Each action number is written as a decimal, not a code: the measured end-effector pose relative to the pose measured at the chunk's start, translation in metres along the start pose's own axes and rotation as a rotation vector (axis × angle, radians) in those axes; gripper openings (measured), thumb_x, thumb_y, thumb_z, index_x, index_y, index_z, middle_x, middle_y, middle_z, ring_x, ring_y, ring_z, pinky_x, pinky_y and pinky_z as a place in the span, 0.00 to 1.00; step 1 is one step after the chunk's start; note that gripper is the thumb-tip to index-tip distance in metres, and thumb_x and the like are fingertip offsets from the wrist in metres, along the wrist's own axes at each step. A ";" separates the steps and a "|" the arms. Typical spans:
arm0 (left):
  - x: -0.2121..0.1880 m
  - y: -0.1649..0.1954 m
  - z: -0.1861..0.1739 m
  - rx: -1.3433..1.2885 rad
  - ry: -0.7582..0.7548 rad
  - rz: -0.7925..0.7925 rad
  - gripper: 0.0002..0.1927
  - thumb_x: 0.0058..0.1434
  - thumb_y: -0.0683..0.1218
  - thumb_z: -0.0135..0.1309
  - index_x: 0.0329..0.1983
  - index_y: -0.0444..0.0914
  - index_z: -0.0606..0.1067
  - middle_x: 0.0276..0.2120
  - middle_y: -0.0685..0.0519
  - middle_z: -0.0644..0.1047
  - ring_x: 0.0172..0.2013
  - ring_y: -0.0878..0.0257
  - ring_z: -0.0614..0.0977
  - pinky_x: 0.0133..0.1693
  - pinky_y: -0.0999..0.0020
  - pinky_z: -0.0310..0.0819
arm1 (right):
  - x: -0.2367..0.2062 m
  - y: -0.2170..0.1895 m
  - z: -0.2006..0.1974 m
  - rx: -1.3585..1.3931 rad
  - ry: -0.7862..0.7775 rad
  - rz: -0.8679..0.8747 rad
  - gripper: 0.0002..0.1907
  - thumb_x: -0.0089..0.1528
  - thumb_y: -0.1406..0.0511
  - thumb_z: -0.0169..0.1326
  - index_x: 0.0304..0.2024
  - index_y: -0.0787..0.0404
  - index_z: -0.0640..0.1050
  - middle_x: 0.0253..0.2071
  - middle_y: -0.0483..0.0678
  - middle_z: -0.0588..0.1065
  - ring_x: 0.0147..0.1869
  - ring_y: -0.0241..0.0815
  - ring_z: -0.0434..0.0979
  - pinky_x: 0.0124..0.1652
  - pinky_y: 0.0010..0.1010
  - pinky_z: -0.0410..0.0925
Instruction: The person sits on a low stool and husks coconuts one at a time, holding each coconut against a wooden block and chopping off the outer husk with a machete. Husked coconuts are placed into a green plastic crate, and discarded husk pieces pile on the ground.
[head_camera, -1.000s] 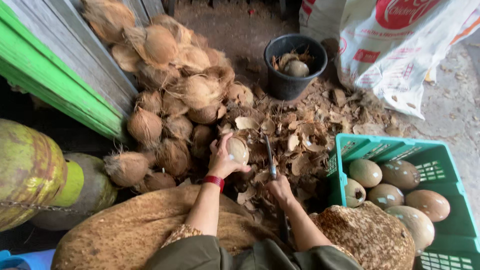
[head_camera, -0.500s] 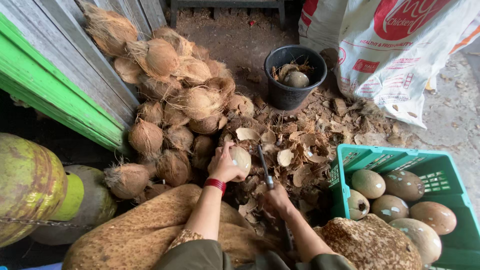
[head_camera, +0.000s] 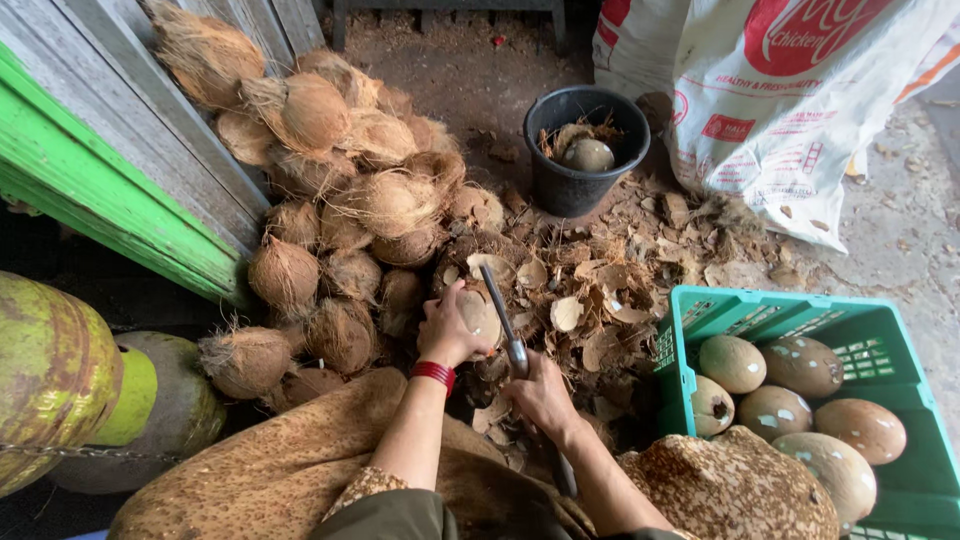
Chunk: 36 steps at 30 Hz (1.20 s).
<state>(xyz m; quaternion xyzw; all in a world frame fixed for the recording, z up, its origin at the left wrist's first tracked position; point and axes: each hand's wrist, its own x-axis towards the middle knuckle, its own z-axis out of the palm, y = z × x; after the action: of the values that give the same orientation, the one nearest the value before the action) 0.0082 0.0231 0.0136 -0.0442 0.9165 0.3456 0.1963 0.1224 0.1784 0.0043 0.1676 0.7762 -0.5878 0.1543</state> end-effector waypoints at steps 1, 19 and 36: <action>-0.002 0.005 0.002 0.018 0.006 -0.024 0.66 0.29 0.46 0.78 0.71 0.60 0.54 0.63 0.44 0.62 0.59 0.40 0.72 0.58 0.44 0.74 | -0.003 -0.002 0.001 0.017 0.032 -0.157 0.08 0.55 0.74 0.58 0.32 0.63 0.72 0.21 0.45 0.73 0.21 0.35 0.71 0.20 0.26 0.67; 0.011 0.008 0.025 0.221 0.070 0.115 0.71 0.24 0.52 0.84 0.72 0.57 0.55 0.69 0.43 0.55 0.66 0.34 0.60 0.59 0.34 0.66 | -0.017 -0.014 -0.015 0.067 0.067 -0.216 0.07 0.58 0.72 0.57 0.32 0.60 0.71 0.20 0.41 0.70 0.19 0.33 0.68 0.20 0.28 0.66; 0.006 -0.027 0.004 -0.201 0.008 0.176 0.62 0.25 0.47 0.78 0.66 0.58 0.58 0.65 0.48 0.64 0.63 0.46 0.70 0.61 0.46 0.72 | 0.014 0.018 -0.023 0.157 0.162 0.086 0.05 0.54 0.74 0.58 0.28 0.63 0.74 0.20 0.45 0.71 0.18 0.35 0.66 0.19 0.29 0.62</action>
<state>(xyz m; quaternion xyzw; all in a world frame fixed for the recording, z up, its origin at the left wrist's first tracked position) 0.0101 0.0056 -0.0084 0.0158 0.8785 0.4512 0.1560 0.1171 0.2060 -0.0113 0.2592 0.7299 -0.6240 0.1029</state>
